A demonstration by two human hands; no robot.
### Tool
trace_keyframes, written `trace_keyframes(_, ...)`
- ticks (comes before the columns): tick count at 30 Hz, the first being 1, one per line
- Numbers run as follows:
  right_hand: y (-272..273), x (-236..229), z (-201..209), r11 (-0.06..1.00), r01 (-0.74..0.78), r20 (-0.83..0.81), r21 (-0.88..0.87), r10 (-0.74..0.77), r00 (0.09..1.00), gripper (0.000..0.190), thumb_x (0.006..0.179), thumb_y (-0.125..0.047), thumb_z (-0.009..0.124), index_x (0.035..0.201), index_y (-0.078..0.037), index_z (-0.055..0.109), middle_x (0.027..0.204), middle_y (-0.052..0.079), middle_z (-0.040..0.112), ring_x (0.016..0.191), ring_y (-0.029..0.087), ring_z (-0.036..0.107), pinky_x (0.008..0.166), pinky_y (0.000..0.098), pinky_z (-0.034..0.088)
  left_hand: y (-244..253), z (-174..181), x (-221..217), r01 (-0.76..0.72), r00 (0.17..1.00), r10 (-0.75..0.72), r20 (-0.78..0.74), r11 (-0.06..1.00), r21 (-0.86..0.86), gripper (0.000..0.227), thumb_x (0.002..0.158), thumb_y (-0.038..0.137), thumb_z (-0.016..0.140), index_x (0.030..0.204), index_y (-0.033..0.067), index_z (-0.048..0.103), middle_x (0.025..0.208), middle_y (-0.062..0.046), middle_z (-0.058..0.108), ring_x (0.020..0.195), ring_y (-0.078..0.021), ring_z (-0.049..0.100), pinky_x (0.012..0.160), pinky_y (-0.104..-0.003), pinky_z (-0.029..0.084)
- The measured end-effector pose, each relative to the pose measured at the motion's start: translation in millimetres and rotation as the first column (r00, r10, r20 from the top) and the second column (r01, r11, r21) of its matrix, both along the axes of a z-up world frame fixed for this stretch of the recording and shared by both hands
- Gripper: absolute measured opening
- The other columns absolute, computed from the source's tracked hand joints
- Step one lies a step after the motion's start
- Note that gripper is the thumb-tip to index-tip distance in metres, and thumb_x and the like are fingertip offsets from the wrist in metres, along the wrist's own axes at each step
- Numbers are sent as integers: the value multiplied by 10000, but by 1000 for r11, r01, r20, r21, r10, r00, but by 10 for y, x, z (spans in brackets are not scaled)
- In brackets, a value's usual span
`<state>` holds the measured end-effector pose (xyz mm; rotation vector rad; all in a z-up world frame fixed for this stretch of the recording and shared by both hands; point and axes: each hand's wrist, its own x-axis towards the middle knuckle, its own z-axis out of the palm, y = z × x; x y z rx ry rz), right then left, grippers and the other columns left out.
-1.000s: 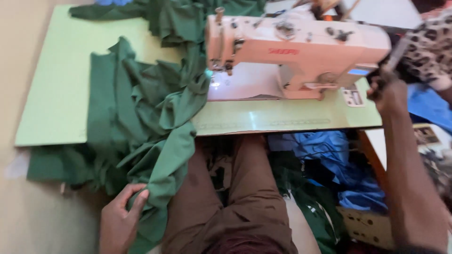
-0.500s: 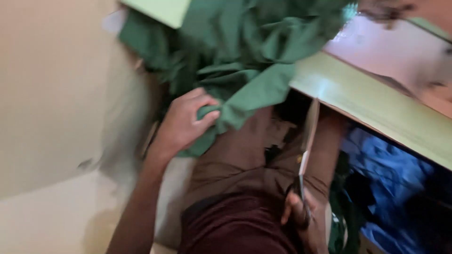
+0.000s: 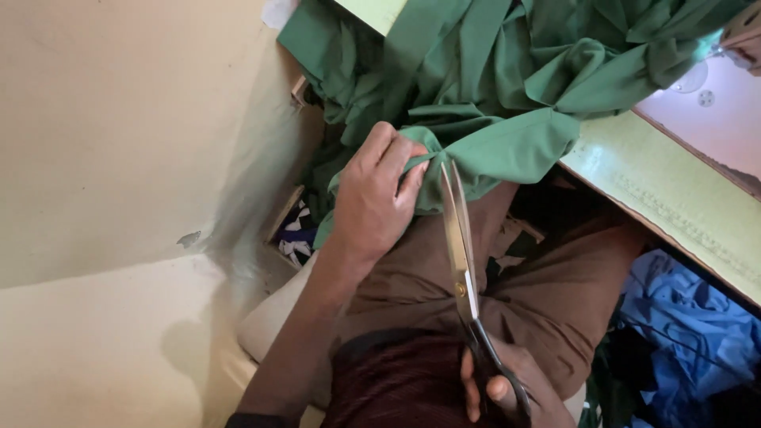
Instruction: Cutting green fabric with tailor scissors in a sewing workshop.
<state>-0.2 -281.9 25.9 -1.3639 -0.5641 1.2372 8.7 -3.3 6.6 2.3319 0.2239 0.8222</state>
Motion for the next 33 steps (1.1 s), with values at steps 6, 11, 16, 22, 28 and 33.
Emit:
trace_keyframes(6, 94, 27, 138, 999, 14, 18, 28, -15, 1000, 751, 932, -782, 554, 888, -42, 673, 593, 52, 661, 522, 137, 642, 494, 256, 460, -1, 125, 8, -108, 983, 49, 176, 933, 342, 183, 993, -98, 672, 918, 19, 552, 889, -77, 441, 760, -204, 493, 780, -325, 568)
trace_keyframes(11, 54, 58, 109, 999, -27, 88, -19, 29, 996, 779, 918, -833, 507, 871, -72, 667, 586, 20, 687, 500, 120, 683, 481, 245, 501, -23, 125, -29, -90, 979, 16, 205, 931, 353, 197, 945, -163, 691, 897, 2, 594, 864, -100, 467, 738, -219, 491, 675, -338, 531)
trace_keyframes(16, -5, 54, 69, 997, -45, 203, -69, 58, 977, 772, 918, -839, 463, 892, -100, 686, 551, -23, 706, 466, 87, 713, 464, 213, 492, -29, 24, -27, -62, 961, -41, 272, 930, 361, 107, 972, -121, 698, 924, -46, 640, 871, -115, 525, 742, -226, 535, 647, -338, 573)
trace_keyframes(22, -48, -76, 25, 959, 67, 150, -275, -27, 988, 810, 754, -868, 550, 841, -80, 710, 505, 27, 710, 450, 115, 717, 458, 240, 507, -21, 30, -22, -56, 959, -49, 279, 933, 356, 117, 983, -90, 705, 900, -26, 652, 866, -92, 523, 723, -210, 518, 644, -323, 557)
trace_keyframes(28, -63, -125, 21, 940, 133, 227, -315, -62, 972, 706, 746, -796, 602, 711, -96, 688, 386, 64, 685, 311, 126, 675, 334, 229, 438, -19, 42, -27, -58, 961, -47, 273, 930, 362, 194, 992, -102, 666, 831, -13, 605, 846, -81, 485, 722, -207, 494, 650, -318, 564)
trace_keyframes(33, -75, -124, 52, 902, 170, 235, -396, -80, 969, 574, 777, -637, 664, 633, -82, 691, 377, 73, 688, 358, 131, 619, 397, 240, 396, 14, -72, -66, -17, 978, -35, 207, 970, 243, 166, 914, -133, 783, 916, -70, 629, 930, -126, 510, 796, -223, 553, 718, -314, 611)
